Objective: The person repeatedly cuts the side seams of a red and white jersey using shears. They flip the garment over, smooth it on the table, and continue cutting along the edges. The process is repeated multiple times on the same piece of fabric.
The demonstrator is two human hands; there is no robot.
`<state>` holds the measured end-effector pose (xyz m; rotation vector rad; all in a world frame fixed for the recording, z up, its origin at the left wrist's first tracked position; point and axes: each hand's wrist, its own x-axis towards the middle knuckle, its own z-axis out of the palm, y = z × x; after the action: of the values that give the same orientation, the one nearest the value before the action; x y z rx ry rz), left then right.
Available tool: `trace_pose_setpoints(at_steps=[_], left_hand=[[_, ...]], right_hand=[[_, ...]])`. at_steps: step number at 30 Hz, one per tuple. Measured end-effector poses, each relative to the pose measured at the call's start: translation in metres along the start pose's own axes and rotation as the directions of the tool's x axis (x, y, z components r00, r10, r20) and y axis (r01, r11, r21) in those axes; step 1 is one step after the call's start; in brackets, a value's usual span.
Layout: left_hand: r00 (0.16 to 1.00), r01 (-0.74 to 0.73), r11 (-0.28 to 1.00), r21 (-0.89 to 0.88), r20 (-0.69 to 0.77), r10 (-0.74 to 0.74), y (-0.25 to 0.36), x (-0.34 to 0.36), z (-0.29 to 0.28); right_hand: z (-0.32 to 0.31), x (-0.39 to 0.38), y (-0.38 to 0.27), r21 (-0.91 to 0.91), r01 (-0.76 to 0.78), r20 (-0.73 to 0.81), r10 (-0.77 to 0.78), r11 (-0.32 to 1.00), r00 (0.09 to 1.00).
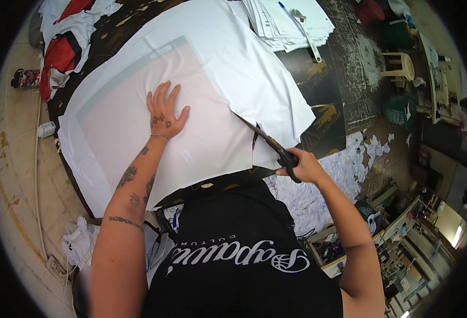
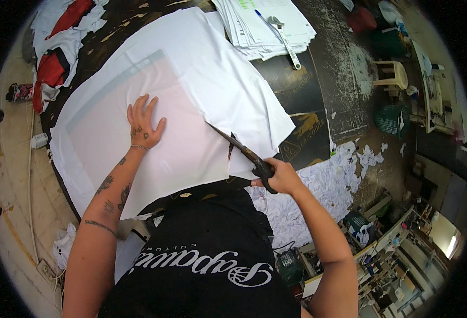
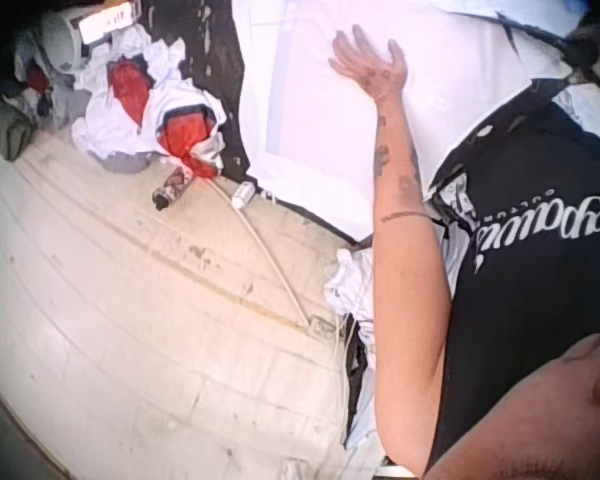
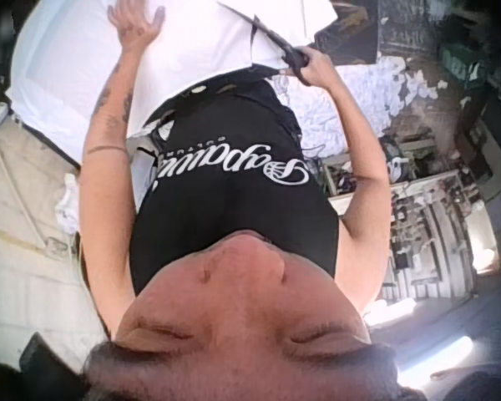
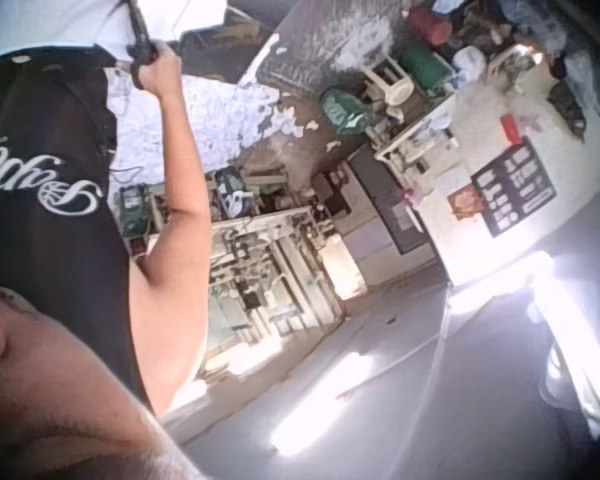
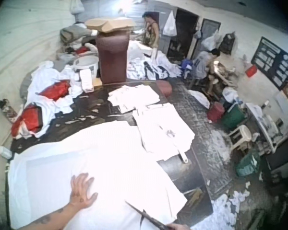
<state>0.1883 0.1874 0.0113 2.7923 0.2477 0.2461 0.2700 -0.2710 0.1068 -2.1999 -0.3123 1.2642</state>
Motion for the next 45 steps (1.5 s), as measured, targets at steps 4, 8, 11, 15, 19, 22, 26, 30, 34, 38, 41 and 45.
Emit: trace_pose_setpoints(at_steps=[4,8,11,15,19,22,26,30,34,38,41,45], left_hand=[[1.000,0.012,1.000,-0.006,0.021,-0.012,-0.002,0.000,0.000],[0.998,-0.005,1.000,0.001,0.057,0.005,-0.003,-0.001,-0.001],[0.997,-0.004,1.000,-0.022,0.077,0.006,-0.003,0.001,-0.003],[0.998,-0.008,0.998,-0.057,0.062,0.011,-0.005,0.002,-0.004],[0.999,0.019,0.994,-0.107,0.052,-0.014,-0.006,0.002,-0.004],[0.999,0.011,0.993,-0.119,0.032,-0.008,-0.006,0.002,-0.005],[0.999,0.018,0.990,-0.139,0.049,-0.011,-0.007,0.004,-0.007],[0.999,0.019,0.990,-0.138,0.048,-0.013,-0.008,0.004,-0.007],[0.999,0.019,0.987,-0.161,0.036,-0.014,-0.008,0.004,-0.007],[1.000,0.020,0.987,-0.161,0.022,-0.016,-0.008,0.005,-0.007],[1.000,0.016,0.984,-0.175,0.022,-0.012,-0.008,0.005,-0.007],[0.999,0.017,0.989,-0.149,0.034,-0.012,-0.009,0.005,-0.008]], right_hand=[[0.023,0.008,-0.025,-0.087,-0.257,-0.022,0.256,0.963,0.966],[0.028,0.014,-0.051,0.082,0.009,-0.071,-0.003,0.997,0.997],[0.032,0.027,-0.066,-0.036,-0.313,0.067,0.315,0.949,0.947],[0.045,0.049,-0.088,0.127,-0.161,0.007,0.161,0.979,0.987],[0.053,0.067,-0.114,0.066,-0.266,0.051,0.263,0.962,0.964],[0.056,0.079,-0.131,0.160,-0.214,0.051,0.209,0.964,0.977],[0.057,0.100,-0.148,0.174,-0.125,-0.079,0.140,0.977,0.987],[0.059,0.121,-0.165,0.174,-0.189,0.003,0.191,0.966,0.982],[0.059,0.141,-0.186,0.266,-0.142,-0.044,0.160,0.953,0.986],[0.056,0.160,-0.206,0.274,-0.140,-0.023,0.152,0.952,0.988],[0.051,0.176,-0.219,0.364,-0.127,-0.043,0.152,0.923,0.987],[0.040,0.197,-0.235,0.355,-0.138,-0.024,0.157,0.925,0.987]])
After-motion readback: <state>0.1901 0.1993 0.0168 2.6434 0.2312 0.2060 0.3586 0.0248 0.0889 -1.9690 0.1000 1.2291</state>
